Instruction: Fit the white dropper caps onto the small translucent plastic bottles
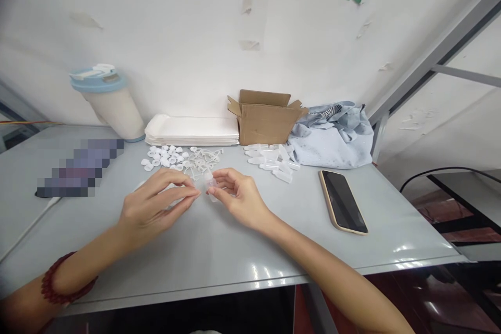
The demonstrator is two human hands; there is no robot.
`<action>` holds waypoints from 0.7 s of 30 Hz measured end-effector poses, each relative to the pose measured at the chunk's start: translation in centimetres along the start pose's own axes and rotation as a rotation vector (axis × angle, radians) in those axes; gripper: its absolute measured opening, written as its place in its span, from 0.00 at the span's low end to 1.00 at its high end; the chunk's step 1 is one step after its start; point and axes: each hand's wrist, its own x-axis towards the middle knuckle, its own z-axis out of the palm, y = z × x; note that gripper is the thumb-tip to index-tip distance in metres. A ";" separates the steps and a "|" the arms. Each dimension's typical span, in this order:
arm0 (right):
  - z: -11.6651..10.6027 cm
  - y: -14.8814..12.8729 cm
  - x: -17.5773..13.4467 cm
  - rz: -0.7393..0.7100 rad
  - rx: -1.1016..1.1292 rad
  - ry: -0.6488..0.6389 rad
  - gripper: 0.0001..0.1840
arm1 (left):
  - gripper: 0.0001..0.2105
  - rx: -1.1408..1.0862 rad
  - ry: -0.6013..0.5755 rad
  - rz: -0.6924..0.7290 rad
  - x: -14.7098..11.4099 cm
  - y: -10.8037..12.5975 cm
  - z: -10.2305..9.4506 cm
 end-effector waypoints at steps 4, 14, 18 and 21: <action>0.0 0.1 0.0 0.002 -0.007 -0.007 0.16 | 0.08 -0.009 0.003 -0.013 0.1 -0.1 0.0; 0.2 -0.4 -0.1 0.051 0.055 -0.036 0.15 | 0.09 -0.055 -0.056 -0.100 -0.2 -0.3 0.2; 0.5 -0.3 -0.2 0.083 0.136 -0.046 0.14 | 0.20 -0.003 -0.190 -0.090 -0.7 -0.6 0.5; 0.8 -0.2 -0.3 0.104 0.166 -0.054 0.13 | 0.19 0.033 -0.207 -0.037 -0.8 -0.7 0.6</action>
